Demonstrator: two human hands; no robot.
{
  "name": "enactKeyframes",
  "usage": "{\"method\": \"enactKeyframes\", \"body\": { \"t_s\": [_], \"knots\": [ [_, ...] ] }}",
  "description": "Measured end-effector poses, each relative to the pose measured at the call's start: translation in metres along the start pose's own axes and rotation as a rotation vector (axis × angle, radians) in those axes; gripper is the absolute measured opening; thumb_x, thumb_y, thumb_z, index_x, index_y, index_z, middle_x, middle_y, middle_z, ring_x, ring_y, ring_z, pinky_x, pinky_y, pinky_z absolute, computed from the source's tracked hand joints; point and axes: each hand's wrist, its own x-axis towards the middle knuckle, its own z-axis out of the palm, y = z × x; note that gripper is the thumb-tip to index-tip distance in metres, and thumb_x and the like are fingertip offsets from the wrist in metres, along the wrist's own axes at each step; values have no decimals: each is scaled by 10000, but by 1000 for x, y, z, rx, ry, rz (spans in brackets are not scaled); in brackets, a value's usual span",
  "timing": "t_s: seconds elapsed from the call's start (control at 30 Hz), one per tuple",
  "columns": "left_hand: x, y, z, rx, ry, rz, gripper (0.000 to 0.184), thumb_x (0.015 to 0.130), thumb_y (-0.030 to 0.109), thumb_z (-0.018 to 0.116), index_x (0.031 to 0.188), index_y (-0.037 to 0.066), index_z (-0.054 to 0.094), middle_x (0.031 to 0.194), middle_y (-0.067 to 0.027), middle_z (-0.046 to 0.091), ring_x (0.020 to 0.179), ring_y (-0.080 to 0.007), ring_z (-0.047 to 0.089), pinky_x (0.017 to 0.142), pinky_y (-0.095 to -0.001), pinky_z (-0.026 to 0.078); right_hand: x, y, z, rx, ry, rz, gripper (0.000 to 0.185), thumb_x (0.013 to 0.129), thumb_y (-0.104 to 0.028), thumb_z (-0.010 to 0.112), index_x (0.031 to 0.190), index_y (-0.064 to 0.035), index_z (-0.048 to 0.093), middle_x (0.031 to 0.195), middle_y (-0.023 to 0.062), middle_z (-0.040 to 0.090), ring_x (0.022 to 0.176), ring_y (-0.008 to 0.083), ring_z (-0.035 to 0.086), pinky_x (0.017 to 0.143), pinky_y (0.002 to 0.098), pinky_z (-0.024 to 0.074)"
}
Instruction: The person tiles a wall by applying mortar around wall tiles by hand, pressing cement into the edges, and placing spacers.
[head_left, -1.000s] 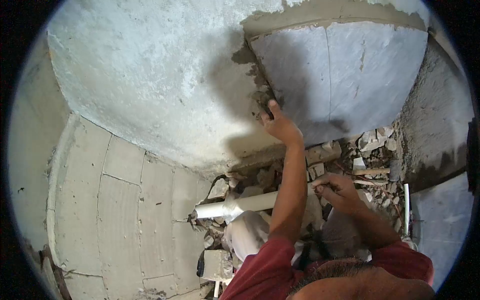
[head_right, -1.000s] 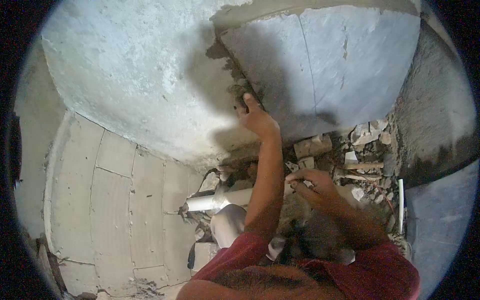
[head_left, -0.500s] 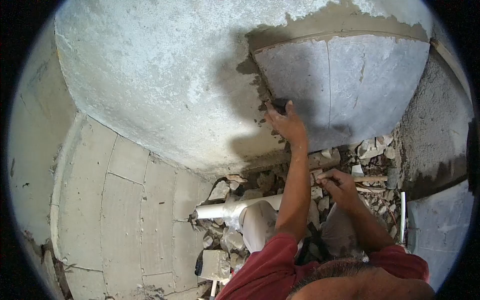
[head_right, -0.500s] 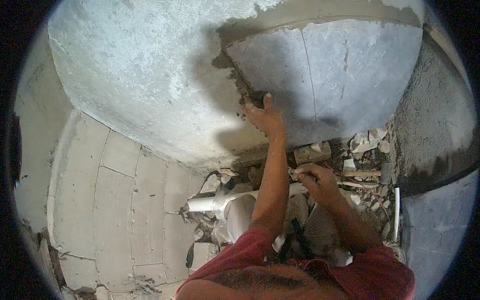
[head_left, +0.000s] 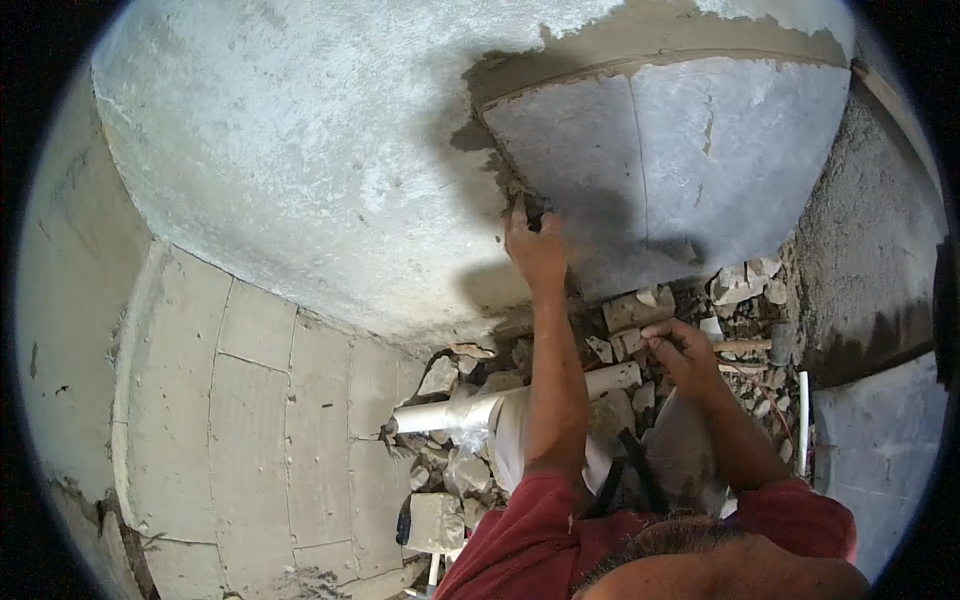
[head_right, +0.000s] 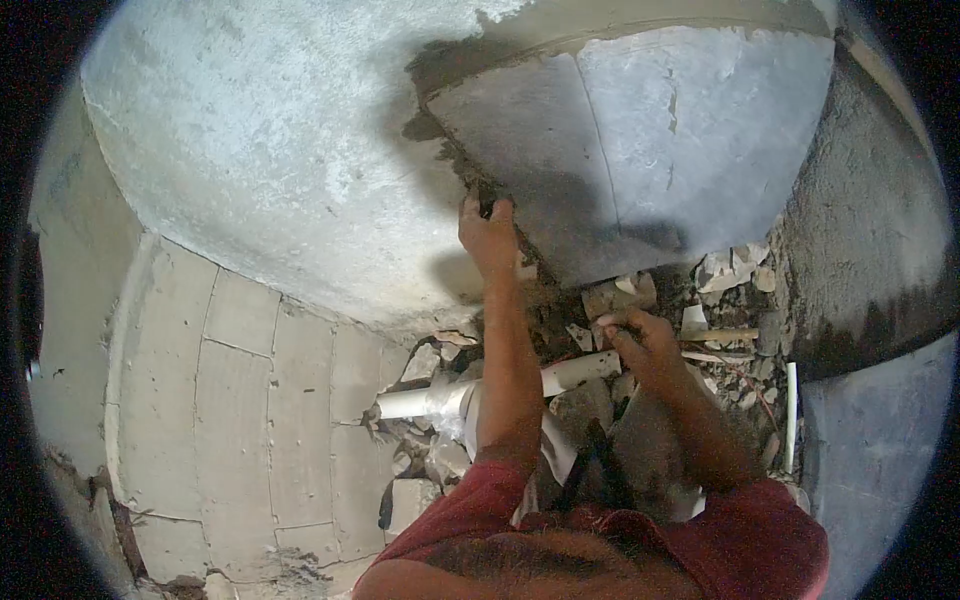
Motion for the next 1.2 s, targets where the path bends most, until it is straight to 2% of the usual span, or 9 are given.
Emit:
{"method": "enactKeyframes", "body": {
  "t_s": [0.1, 0.2, 0.3, 0.37, 0.43, 0.5, 0.6, 1.0, 1.2],
  "knots": [
    [5, 5, -22, -116, -161, -54, 489, 788, 92, 521, 1253, -39, 439, 948, -158, 585, 891, -224, 551, 766, -319, 448, 2, 11, -3, 44, -27, -52, 132, 866, -67, 509, 942, 13, 582, 860, 45, 607, 757, 92, 526, 681, 241, 426],
    [21, -7, -39, -218, -340, -119, 487, 791, 108, 530, 1253, -24, 449, 883, -91, 608, 768, -143, 567, 698, -253, 446, 3, 22, -3, 27, -14, 30, 216, 852, -165, 548, 973, 7, 600, 884, 120, 637, 811, 175, 593, 740, 319, 456],
    [44, -51, -42, -466, -423, -134, 491, 789, 113, 540, 1258, -5, 453, 921, -97, 610, 791, -157, 569, 720, -259, 450, 6, 26, -1, -48, -41, -13, 226, 852, -173, 539, 979, 3, 604, 876, 115, 635, 798, 171, 587, 742, 321, 453],
    [62, -81, -48, 42, -460, 243, 494, 789, 119, 552, 1254, -12, 454, 944, -96, 609, 804, -158, 566, 741, -259, 446, 8, 24, 2, -22, -59, -60, 166, 855, -100, 517, 957, 14, 580, 859, 73, 610, 785, 131, 557, 714, 273, 444],
    [60, -69, -54, 44, -506, 228, 488, 791, 125, 562, 1244, -24, 458, 970, -100, 607, 829, -161, 565, 763, -262, 442, 9, 16, 8, 19, -58, -45, 138, 856, -63, 505, 946, 20, 569, 854, 54, 598, 781, 114, 545, 704, 253, 442],
    [53, -52, -54, -465, -550, -175, 475, 798, 130, 571, 1227, -43, 464, 1000, -108, 603, 867, -168, 565, 787, -267, 437, 10, 5, 13, 71, -40, 26, 141, 854, -63, 503, 945, 19, 570, 861, 57, 600, 787, 120, 550, 713, 262, 449],
    [48, -49, -57, -610, -642, -107, 481, 803, 153, 595, 1211, -64, 462, 1016, -109, 599, 916, -172, 564, 819, -277, 432, 11, 3, 17, -32, -29, 25, 177, 833, -93, 527, 959, 5, 604, 877, 100, 619, 803, 168, 576, 740, 306, 448],
    [-9, -49, -52, -1101, -89, -192, 340, 831, 186, 623, 1076, -34, 534, 1019, -95, 591, 940, -188, 562, 830, -314, 462, 5, 8, 16, -115, 8, -1, 169, 844, -77, 532, 972, 14, 594, 910, 111, 634, 870, 174, 590, 773, 299, 458],
    [-5, -21, -20, -303, 181, -27, 435, 829, 203, 593, 1172, -46, 496, 1051, -163, 580, 961, -259, 550, 854, -363, 418, 8, 11, 15, -170, -1, -29, 172, 840, -88, 533, 958, 18, 597, 913, 111, 635, 859, 171, 591, 778, 300, 457]
  ]
}}
